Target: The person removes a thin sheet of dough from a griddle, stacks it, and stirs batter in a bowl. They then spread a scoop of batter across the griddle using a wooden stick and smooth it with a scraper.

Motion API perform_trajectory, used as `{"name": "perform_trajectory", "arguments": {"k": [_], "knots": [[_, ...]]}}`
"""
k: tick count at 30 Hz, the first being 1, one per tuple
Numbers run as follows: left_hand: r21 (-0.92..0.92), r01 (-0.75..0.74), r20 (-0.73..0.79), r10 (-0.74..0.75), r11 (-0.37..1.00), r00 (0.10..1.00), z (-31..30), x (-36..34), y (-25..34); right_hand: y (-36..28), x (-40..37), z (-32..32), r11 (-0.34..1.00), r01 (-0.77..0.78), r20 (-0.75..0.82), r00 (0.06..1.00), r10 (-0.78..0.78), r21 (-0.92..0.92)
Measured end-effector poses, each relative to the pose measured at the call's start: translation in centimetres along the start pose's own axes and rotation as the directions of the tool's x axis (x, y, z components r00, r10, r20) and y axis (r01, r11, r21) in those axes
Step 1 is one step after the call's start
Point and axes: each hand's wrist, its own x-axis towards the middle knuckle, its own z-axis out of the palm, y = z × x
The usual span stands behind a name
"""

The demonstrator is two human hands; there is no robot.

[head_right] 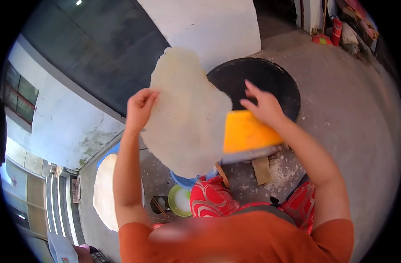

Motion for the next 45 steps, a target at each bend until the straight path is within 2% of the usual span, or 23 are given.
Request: {"name": "perform_trajectory", "arguments": {"k": [3, 4, 6, 7, 9, 11, 13, 16, 17, 18, 19, 20, 21, 22, 23, 25, 26, 27, 28, 30, 33, 38, 45], "knots": [[0.162, -0.077, 0.042, 0.071, 0.984, 0.997, -5.7, -2.5, 5.0, -4.2, 6.8, 1.5, 0.991, 0.049, -0.167, 0.984, -0.070, -0.125], [0.192, -0.056, 0.030, 0.051, 0.980, 0.998, -7.4, -3.7, 6.1, -4.9, 8.8, 2.5, 0.990, 0.067, -0.154, 0.984, -0.085, -0.122], [0.210, -0.034, -0.039, 0.043, 0.977, 0.998, -10.1, -5.9, 5.3, -6.1, 12.1, 4.8, 0.942, 0.275, -0.319, 0.890, -0.325, -0.191], [0.222, -0.022, -0.092, 0.043, 0.975, 0.995, -11.6, -7.1, 4.8, -6.8, 13.2, 5.7, 0.938, 0.295, -0.303, 0.891, -0.339, -0.181], [0.260, 0.042, -0.153, -0.002, 0.965, 0.988, -14.5, -9.1, 1.4, -8.5, 14.6, 7.7, 0.966, 0.248, 0.087, 0.966, -0.242, -0.071], [0.330, 0.296, -0.333, -0.182, 0.897, 0.925, -17.6, -11.1, -3.4, -13.2, 14.5, 9.7, 0.964, 0.263, 0.128, 0.958, -0.258, -0.027], [0.476, 0.440, -0.393, -0.264, 0.761, 0.881, -20.9, -12.4, -6.7, -17.7, 15.0, 11.5, 0.907, 0.387, 0.218, 0.911, -0.349, -0.164], [0.328, 0.565, -0.560, -0.326, 0.758, 0.762, -26.8, -15.0, -11.1, -24.5, 15.6, 14.2, 0.739, 0.660, 0.076, 0.750, -0.657, -0.138], [0.270, 0.531, -0.633, -0.267, 0.803, 0.726, -29.0, -15.9, -11.1, -27.1, 15.3, 14.7, 0.690, 0.708, -0.001, 0.698, -0.716, -0.149], [0.008, 0.492, -0.758, -0.315, 0.870, 0.570, -30.8, -17.6, -5.2, -30.6, 14.0, 15.9, 0.674, 0.734, 0.021, 0.678, -0.735, -0.089], [-0.015, 0.341, -0.806, -0.213, 0.940, 0.552, -31.9, -19.4, -3.9, -33.4, 12.3, 15.2, 0.619, 0.785, -0.096, 0.616, -0.782, 0.000], [0.222, 0.346, -0.812, -0.023, 0.912, 0.583, -32.7, -21.7, -2.2, -35.0, 10.7, 15.4, 0.552, 0.829, -0.221, 0.556, -0.802, 0.083], [0.286, 0.398, -0.863, 0.054, 0.872, 0.502, -32.1, -23.7, 0.0, -35.3, 9.5, 16.8, 0.538, 0.835, -0.216, 0.550, -0.807, 0.115], [0.264, 0.452, -0.892, 0.038, 0.852, 0.449, -31.7, -26.3, 1.2, -35.0, 8.3, 18.5, 0.510, 0.826, -0.180, 0.554, -0.813, 0.242], [0.345, 0.478, -0.876, 0.094, 0.808, 0.473, -31.2, -29.3, 1.6, -34.7, 7.1, 20.4, 0.478, 0.802, -0.146, 0.554, -0.820, 0.360], [0.423, 0.464, -0.835, 0.135, 0.778, 0.533, -29.8, -35.6, 0.7, -33.3, 4.2, 24.9, 0.432, 0.818, -0.130, 0.509, -0.851, 0.380], [0.364, 0.485, -0.868, 0.101, 0.795, 0.486, -28.3, -38.1, -0.1, -32.5, 2.6, 26.0, 0.508, 0.739, 0.023, 0.557, -0.830, 0.443], [0.463, 0.579, -0.823, 0.082, 0.672, 0.563, -27.4, -40.8, -1.0, -31.6, 1.0, 26.7, 0.584, 0.652, 0.179, 0.579, -0.795, 0.484], [0.555, 0.642, -0.775, 0.048, 0.529, 0.631, -26.6, -43.5, -2.0, -30.2, -0.1, 28.0, 0.607, 0.646, 0.224, 0.577, -0.785, 0.464], [0.397, 0.689, -0.836, -0.070, 0.607, 0.544, -24.4, -49.0, -5.9, -27.6, -1.6, 28.8, 0.685, 0.598, 0.339, 0.597, -0.727, 0.416], [0.277, 0.798, -0.853, -0.245, 0.535, 0.460, -21.6, -54.1, -9.7, -23.3, -1.9, 28.0, 0.812, 0.454, 0.468, 0.664, -0.583, 0.366], [0.231, 0.908, -0.802, -0.460, 0.349, 0.381, -20.4, -57.2, -12.3, -14.2, 0.3, 24.5, 0.923, 0.366, 0.474, 0.796, -0.377, 0.118], [0.269, 0.905, -0.790, -0.463, 0.329, 0.403, -18.7, -54.6, -11.6, -4.2, 0.7, 19.2, 0.994, 0.108, 0.397, 0.914, -0.087, -0.031]]}}
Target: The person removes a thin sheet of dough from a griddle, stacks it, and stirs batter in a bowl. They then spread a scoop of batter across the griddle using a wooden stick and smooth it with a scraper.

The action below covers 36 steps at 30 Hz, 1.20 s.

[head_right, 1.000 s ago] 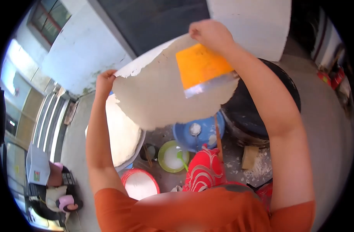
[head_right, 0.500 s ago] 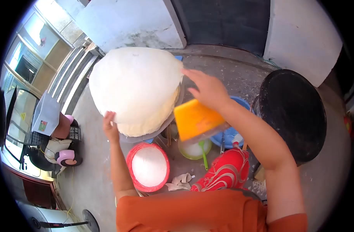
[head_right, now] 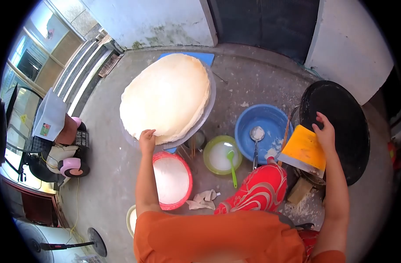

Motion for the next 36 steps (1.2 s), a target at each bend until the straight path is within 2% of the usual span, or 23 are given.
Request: {"name": "perform_trajectory", "arguments": {"k": [6, 7, 9, 10, 11, 12, 13, 14, 15, 16, 17, 19, 20, 22, 23, 24, 25, 26, 28, 29, 32, 34, 36], "knots": [[0.180, -0.082, 0.002, 0.083, 0.980, 0.997, 0.9, -1.4, 2.1, 4.0, -1.9, 0.0, 0.888, -0.339, 0.053, 0.939, 0.339, 0.311], [0.233, -0.109, 0.055, 0.099, 0.966, 0.994, 0.8, -1.4, 2.5, 4.3, -2.1, -0.1, 0.889, -0.337, 0.061, 0.940, 0.335, 0.309], [0.294, -0.124, 0.105, 0.097, 0.948, 0.990, 0.4, -2.0, 3.6, 4.5, -2.2, 0.1, 0.751, -0.554, 0.092, 0.822, 0.562, 0.360], [0.446, -0.139, 0.059, 0.126, 0.884, 0.990, -0.3, -2.6, 5.7, 2.5, -2.2, -0.1, 0.755, -0.551, 0.108, 0.826, 0.553, 0.356], [0.589, -0.142, 0.019, 0.162, 0.796, 0.987, -0.6, -3.2, 7.6, -1.0, -2.5, -0.7, 0.541, -0.679, 0.257, 0.710, 0.656, 0.495], [0.502, -0.186, 0.087, 0.165, 0.845, 0.982, -0.1, -3.6, 8.8, -3.0, -2.6, -0.9, 0.280, -0.769, 0.422, 0.572, 0.703, 0.575], [0.406, -0.224, 0.156, 0.175, 0.886, 0.972, 0.6, -4.3, 10.0, -1.7, -2.5, 0.2, 0.248, -0.699, 0.502, 0.674, 0.541, 0.671], [0.122, -0.291, 0.162, 0.271, 0.949, 0.949, 1.5, -5.3, 11.9, -1.5, -2.3, 1.6, 0.248, -0.706, 0.513, 0.670, 0.537, 0.663], [-0.208, -0.356, 0.169, 0.392, 0.911, 0.904, 4.2, -6.4, 12.6, -1.3, -1.9, 3.0, 0.196, -0.641, 0.583, 0.762, 0.282, 0.742], [-0.600, -0.070, 0.344, 0.337, 0.797, 0.876, 4.2, -7.6, 16.7, -1.3, -1.3, 3.7, 0.116, -0.584, 0.587, 0.809, 0.009, 0.803], [-0.756, 0.287, 0.514, 0.263, 0.588, 0.817, 4.6, -9.0, 20.3, -3.1, -0.8, 4.5, 0.024, -0.597, 0.597, 0.802, -0.016, 0.802], [-0.831, 0.533, 0.555, 0.316, 0.160, 0.770, 4.7, -11.2, 26.1, -8.3, -0.7, 7.0, -0.107, -0.585, 0.579, 0.811, -0.083, 0.804], [-0.830, 0.535, 0.556, 0.315, 0.158, 0.769, 4.9, -11.3, 27.9, -10.3, -0.8, 8.3, -0.145, -0.564, 0.550, 0.826, -0.125, 0.813], [-0.799, 0.595, 0.554, 0.282, -0.081, 0.783, 5.6, -10.8, 30.2, -13.4, -1.6, 10.0, -0.068, -0.566, 0.550, 0.819, -0.163, 0.822], [-0.781, 0.613, 0.595, 0.154, -0.123, 0.789, 6.3, -10.4, 30.5, -14.7, -2.1, 10.2, -0.068, -0.564, 0.549, 0.821, -0.157, 0.823], [-0.776, 0.619, 0.600, 0.158, -0.123, 0.784, 6.7, -9.6, 30.3, -15.8, -2.8, 10.3, 0.067, -0.579, 0.583, 0.803, -0.123, 0.813], [-0.776, 0.615, 0.617, 0.030, -0.140, 0.786, 6.8, -8.4, 29.4, -16.0, -3.2, 10.2, 0.197, -0.589, 0.612, 0.787, -0.083, 0.784], [-0.778, 0.609, 0.625, -0.097, -0.153, 0.775, 7.0, -7.1, 28.4, -15.4, -3.3, 10.0, 0.194, -0.588, 0.609, 0.790, -0.074, 0.785], [-0.854, 0.501, 0.520, -0.199, -0.140, 0.831, 8.1, -4.5, 24.9, -13.1, -3.4, 9.7, 0.516, -0.500, 0.585, 0.811, -0.003, 0.695], [-0.851, 0.497, 0.523, -0.359, -0.169, 0.773, 8.7, -2.9, 22.8, -11.4, -3.7, 9.3, 0.573, -0.512, 0.586, 0.807, 0.068, 0.640], [-0.802, 0.430, 0.597, -0.543, -0.415, 0.590, 10.7, 1.3, 14.2, -2.9, -5.0, 9.9, 0.704, -0.567, 0.571, 0.773, 0.276, 0.427], [-0.779, 0.397, 0.627, -0.580, -0.485, 0.520, 10.3, 2.3, 11.2, 2.9, -6.7, 11.4, 0.737, -0.570, 0.513, 0.783, 0.352, 0.364], [-0.748, 0.400, 0.661, -0.547, -0.529, 0.513, 10.1, 2.3, 9.4, 7.7, -8.7, 13.2, 0.700, -0.670, 0.537, 0.697, 0.475, 0.249]]}}
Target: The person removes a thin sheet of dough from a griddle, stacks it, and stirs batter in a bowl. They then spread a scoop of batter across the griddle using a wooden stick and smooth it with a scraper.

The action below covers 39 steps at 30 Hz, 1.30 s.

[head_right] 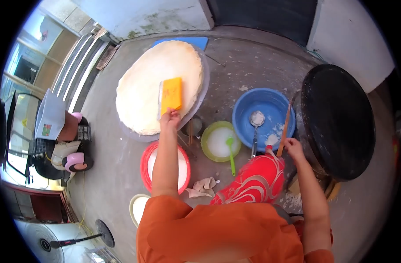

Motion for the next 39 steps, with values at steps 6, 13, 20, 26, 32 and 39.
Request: {"name": "perform_trajectory", "arguments": {"k": [6, 13, 20, 26, 32, 39], "knots": [[-0.039, -0.029, 0.201, 0.036, 0.999, 0.979, -0.1, -4.9, -0.8, 9.2, 1.6, 4.2, 0.975, -0.223, -0.045, 0.974, 0.222, -0.008], [0.620, -0.034, 0.093, -0.031, 0.784, 0.995, -3.2, -12.9, -6.7, 8.9, -0.2, 5.7, 0.863, -0.244, 0.107, 0.970, 0.219, 0.443], [0.807, 0.118, 0.020, -0.227, 0.578, 0.974, -9.4, -14.2, -12.4, 1.3, -4.1, -2.1, 0.882, 0.366, -0.337, 0.824, -0.455, -0.297], [0.863, 0.178, -0.053, -0.266, 0.472, 0.962, -11.7, -14.7, -13.7, 6.3, -5.1, -16.0, 0.980, 0.166, -0.861, 0.476, -0.179, -0.112], [0.967, -0.256, 0.255, -0.082, 0.002, 0.963, -18.4, -10.2, -17.6, 2.4, -12.2, -8.3, 0.894, 0.192, -0.472, 0.793, -0.384, -0.405], [0.708, -0.281, 0.242, -0.152, -0.648, 0.958, -21.0, -9.4, -22.7, -10.8, -14.8, -5.4, 0.688, 0.458, 0.042, 0.847, -0.530, -0.562]]}}
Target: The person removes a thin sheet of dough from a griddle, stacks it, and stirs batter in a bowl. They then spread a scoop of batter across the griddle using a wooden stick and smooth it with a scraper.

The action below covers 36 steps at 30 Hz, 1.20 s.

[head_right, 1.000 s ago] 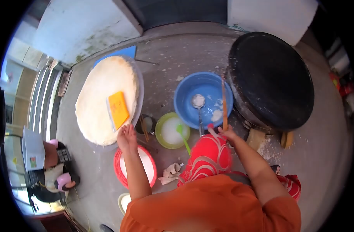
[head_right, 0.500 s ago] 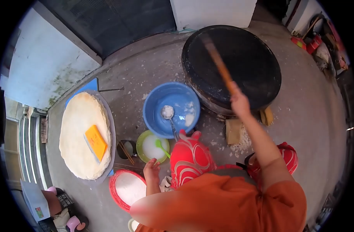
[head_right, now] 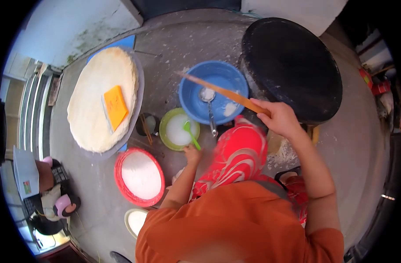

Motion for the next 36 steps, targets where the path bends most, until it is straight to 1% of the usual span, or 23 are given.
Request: {"name": "perform_trajectory", "arguments": {"k": [1, 2, 3, 4, 5, 6, 7, 8, 10, 11, 12, 13, 14, 15, 17, 19, 21, 25, 28, 30, 31, 33, 36], "knots": [[-0.070, -0.002, -0.076, -0.003, 0.998, 0.997, 2.8, 1.5, -1.0, -2.1, 0.7, -0.4, 0.992, 0.071, 0.069, 0.996, -0.064, -0.103], [-0.142, -0.006, -0.152, -0.016, 0.990, 0.988, 4.5, 2.5, -1.6, -4.0, 1.4, -0.2, 0.991, 0.087, 0.092, 0.993, -0.078, -0.099], [-0.148, 0.019, -0.153, -0.042, 0.989, 0.987, 4.1, 2.9, -1.8, -5.8, 2.1, 0.2, 0.953, 0.153, 0.196, 0.975, -0.103, -0.260], [-0.229, 0.090, -0.070, -0.108, 0.969, 0.992, 3.2, 3.4, -1.5, -7.3, 2.8, 0.9, 0.883, 0.231, 0.295, 0.949, -0.112, -0.408], [-0.304, 0.160, 0.016, -0.163, 0.939, 0.986, 2.2, 3.6, -1.3, -8.1, 3.6, 2.3, 0.880, 0.248, 0.309, 0.943, -0.124, -0.404], [-0.310, 0.172, 0.012, -0.177, 0.935, 0.984, 1.1, 3.5, -1.3, -8.6, 4.4, 4.3, 0.820, 0.273, 0.412, 0.910, -0.050, -0.503], [-0.506, 0.254, 0.054, -0.264, 0.824, 0.963, -0.2, 3.4, -1.2, -9.0, 5.3, 5.9, 0.745, 0.306, 0.495, 0.868, 0.037, -0.593], [-0.673, 0.322, 0.114, -0.337, 0.666, 0.935, -1.0, 3.3, -1.6, -9.9, 6.0, 7.3, 0.753, 0.311, 0.523, 0.851, 0.052, -0.580], [-0.663, 0.252, 0.061, -0.285, 0.705, 0.957, -1.7, 2.6, -3.3, -9.6, 7.1, 10.2, 0.760, 0.328, 0.558, 0.828, 0.056, -0.561], [-0.643, 0.176, 0.012, -0.220, 0.745, 0.975, -1.8, 2.1, -4.1, -8.3, 7.7, 12.3, 0.791, 0.266, 0.544, 0.833, 0.099, -0.552], [-0.646, 0.184, 0.009, -0.234, 0.740, 0.972, -2.9, 0.4, -4.1, -7.4, 8.1, 14.0, 0.817, 0.203, 0.532, 0.834, 0.144, -0.539], [-0.572, 0.092, -0.077, -0.165, 0.815, 0.983, -5.4, -2.2, -3.1, -6.7, 8.1, 15.0, 0.816, 0.217, 0.540, 0.831, 0.134, -0.536], [-0.482, 0.001, -0.153, -0.086, 0.876, 0.985, -7.0, -4.1, -2.5, -6.0, 7.9, 15.8, 0.873, 0.126, 0.505, 0.850, 0.150, -0.470], [-0.484, 0.006, -0.156, -0.093, 0.875, 0.983, -7.4, -5.3, -2.4, -5.8, 8.0, 16.3, 0.918, 0.032, 0.470, 0.866, 0.173, -0.396], [-0.457, -0.137, -0.233, 0.031, 0.879, 0.972, -7.1, -7.1, -2.2, -6.2, 8.2, 16.6, 0.913, 0.010, 0.507, 0.834, 0.217, -0.407], [-0.475, -0.087, -0.197, -0.009, 0.876, 0.980, -5.6, -5.4, -3.5, -5.9, 8.2, 17.1, 0.908, -0.016, 0.543, 0.797, 0.264, -0.419], [-0.497, 0.056, -0.113, -0.128, 0.866, 0.985, -2.7, -1.6, -5.6, -4.5, 8.4, 17.3, 0.916, -0.034, 0.551, 0.790, 0.269, -0.399], [-0.448, 0.142, -0.181, -0.245, 0.883, 0.952, -2.6, 2.4, -5.8, -4.3, 8.0, 16.5, 0.917, -0.093, 0.528, 0.793, 0.304, -0.388], [-0.519, 0.189, -0.185, -0.325, 0.834, 0.927, -3.9, 2.3, -5.6, -3.8, 7.7, 16.7, 0.925, -0.018, 0.531, 0.814, 0.234, -0.379], [-0.443, 0.143, -0.185, -0.246, 0.885, 0.951, -5.1, 0.4, -4.9, -3.4, 7.1, 17.4, 0.826, 0.243, 0.586, 0.801, 0.126, -0.509], [-0.443, 0.143, -0.185, -0.246, 0.885, 0.951, -5.3, -1.0, -4.5, -3.6, 6.7, 17.5, 0.826, 0.243, 0.586, 0.800, 0.126, -0.509], [-0.468, -0.069, -0.247, -0.055, 0.881, 0.968, -5.0, -3.4, -3.6, -4.2, 6.4, 18.0, 0.774, 0.343, 0.519, 0.855, -0.023, -0.532], [-0.458, -0.045, -0.264, -0.088, 0.888, 0.960, -2.5, -1.5, -5.0, -3.2, 6.6, 18.7, 0.742, 0.352, 0.508, 0.861, -0.017, -0.571]]}}
